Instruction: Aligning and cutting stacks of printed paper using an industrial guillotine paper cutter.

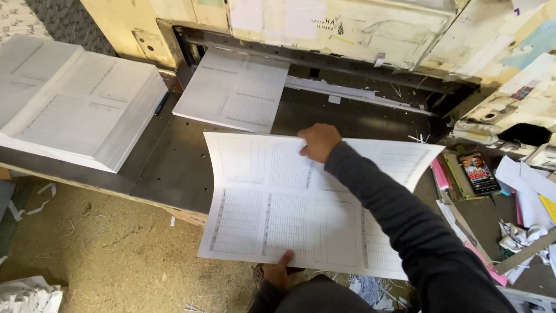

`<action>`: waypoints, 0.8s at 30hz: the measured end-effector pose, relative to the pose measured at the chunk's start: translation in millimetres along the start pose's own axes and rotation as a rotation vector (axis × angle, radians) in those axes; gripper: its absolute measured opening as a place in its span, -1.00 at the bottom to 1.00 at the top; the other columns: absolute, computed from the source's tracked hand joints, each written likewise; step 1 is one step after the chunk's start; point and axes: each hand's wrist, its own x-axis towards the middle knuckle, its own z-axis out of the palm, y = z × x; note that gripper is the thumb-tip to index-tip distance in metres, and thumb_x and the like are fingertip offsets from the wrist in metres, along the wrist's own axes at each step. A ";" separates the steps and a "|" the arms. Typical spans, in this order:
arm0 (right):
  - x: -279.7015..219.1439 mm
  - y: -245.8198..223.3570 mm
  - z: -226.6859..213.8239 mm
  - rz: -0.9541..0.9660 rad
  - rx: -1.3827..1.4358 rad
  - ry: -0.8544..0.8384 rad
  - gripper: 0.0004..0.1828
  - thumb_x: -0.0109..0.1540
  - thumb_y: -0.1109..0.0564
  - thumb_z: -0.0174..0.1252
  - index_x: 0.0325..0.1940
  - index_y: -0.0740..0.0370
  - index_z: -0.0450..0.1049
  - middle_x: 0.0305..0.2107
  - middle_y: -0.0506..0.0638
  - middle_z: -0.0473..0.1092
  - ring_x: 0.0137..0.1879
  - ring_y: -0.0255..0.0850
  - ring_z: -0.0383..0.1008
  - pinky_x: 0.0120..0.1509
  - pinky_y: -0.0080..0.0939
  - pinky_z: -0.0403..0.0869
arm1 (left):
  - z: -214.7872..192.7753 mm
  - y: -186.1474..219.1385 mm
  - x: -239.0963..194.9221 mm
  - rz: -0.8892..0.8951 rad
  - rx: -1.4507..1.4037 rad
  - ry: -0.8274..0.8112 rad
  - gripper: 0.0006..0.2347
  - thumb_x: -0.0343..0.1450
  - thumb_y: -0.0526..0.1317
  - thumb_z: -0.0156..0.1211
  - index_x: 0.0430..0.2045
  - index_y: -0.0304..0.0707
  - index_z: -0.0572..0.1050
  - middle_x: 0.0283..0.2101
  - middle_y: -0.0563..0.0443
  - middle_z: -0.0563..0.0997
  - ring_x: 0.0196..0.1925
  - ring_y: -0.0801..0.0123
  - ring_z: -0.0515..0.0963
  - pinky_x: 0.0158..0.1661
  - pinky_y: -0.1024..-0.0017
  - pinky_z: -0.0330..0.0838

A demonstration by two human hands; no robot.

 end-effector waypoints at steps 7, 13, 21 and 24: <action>6.2 -30.9 128.5 0.052 0.251 -0.008 -0.71 0.35 -0.02 0.16 0.11 0.05 0.58 -0.03 0.03 0.60 0.01 0.05 0.60 0.06 0.09 0.53 | -23.3 -46.1 23.2 -0.012 -0.097 0.214 -0.27 0.29 -0.42 0.33 0.44 -0.19 0.22 0.39 -0.16 0.45 0.35 -0.14 0.44 0.34 0.05 0.36; -129.4 78.7 131.7 0.541 0.356 0.163 -0.29 0.25 -0.26 0.24 0.32 0.25 0.44 0.25 0.20 0.40 0.37 0.14 0.34 0.45 0.14 0.30 | 0.7 -14.4 -11.6 -0.211 -0.227 0.303 -0.47 0.34 -0.41 0.34 0.25 -0.30 0.34 0.14 -0.42 0.57 0.06 -0.35 0.60 -0.08 -0.14 0.64; -345.2 86.2 126.4 1.202 1.334 -0.468 0.07 0.16 -0.51 -0.14 0.43 0.42 0.30 0.33 0.40 0.34 0.38 0.31 0.39 0.39 0.25 0.38 | -15.0 -29.7 -0.2 -0.157 -0.233 0.189 -0.70 0.40 -0.38 0.28 -0.03 -0.62 0.46 -0.02 -0.43 0.60 -0.05 -0.33 0.62 -0.15 -0.05 0.67; -353.2 98.3 178.2 1.033 1.394 -0.288 -0.18 0.14 -0.28 0.11 0.34 0.30 0.45 0.28 0.25 0.43 0.32 0.21 0.46 0.39 0.13 0.36 | -45.3 -54.0 28.7 -0.143 -0.191 0.091 -0.69 0.41 -0.39 0.26 0.03 -0.42 0.42 -0.02 -0.33 0.60 -0.07 -0.26 0.63 -0.21 -0.02 0.67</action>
